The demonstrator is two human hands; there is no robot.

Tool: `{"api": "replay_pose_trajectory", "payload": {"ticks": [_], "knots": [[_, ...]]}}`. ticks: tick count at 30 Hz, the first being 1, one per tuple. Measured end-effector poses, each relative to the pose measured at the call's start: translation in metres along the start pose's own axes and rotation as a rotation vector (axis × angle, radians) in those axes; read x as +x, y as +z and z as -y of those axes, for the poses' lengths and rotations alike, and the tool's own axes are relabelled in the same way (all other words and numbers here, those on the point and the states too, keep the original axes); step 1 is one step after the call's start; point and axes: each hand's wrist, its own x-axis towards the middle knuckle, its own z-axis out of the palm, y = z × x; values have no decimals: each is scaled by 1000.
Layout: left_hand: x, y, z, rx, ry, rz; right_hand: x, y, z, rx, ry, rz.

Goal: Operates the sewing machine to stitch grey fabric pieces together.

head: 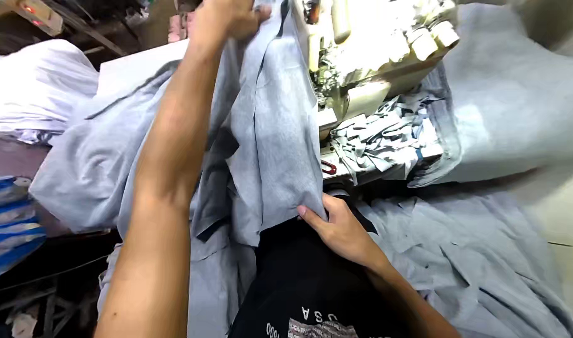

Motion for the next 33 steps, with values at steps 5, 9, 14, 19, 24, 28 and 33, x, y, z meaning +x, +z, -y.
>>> {"api": "replay_pose_trajectory", "payload": {"ticks": [5,9,14,19,24,28,33], "knots": [[-60,39,-36,-153,51,-233,16,-2,-11,-336,41,-287],[-152,52,-84,-281,235,-342,45,-7,-10,-304,-80,-457],[-204,85,-119,-244,430,-298,74,-14,-14,-182,-161,-544],[-209,96,-117,-160,402,-301,90,-10,-23,-246,-230,-648],[-210,99,-112,-206,404,-304,94,-9,-32,-381,-216,-745],[-206,100,-109,-278,409,-316,94,-6,-33,-499,-272,-810],[-203,101,-105,-319,426,-296,84,-10,-25,-375,-333,-760]]}}
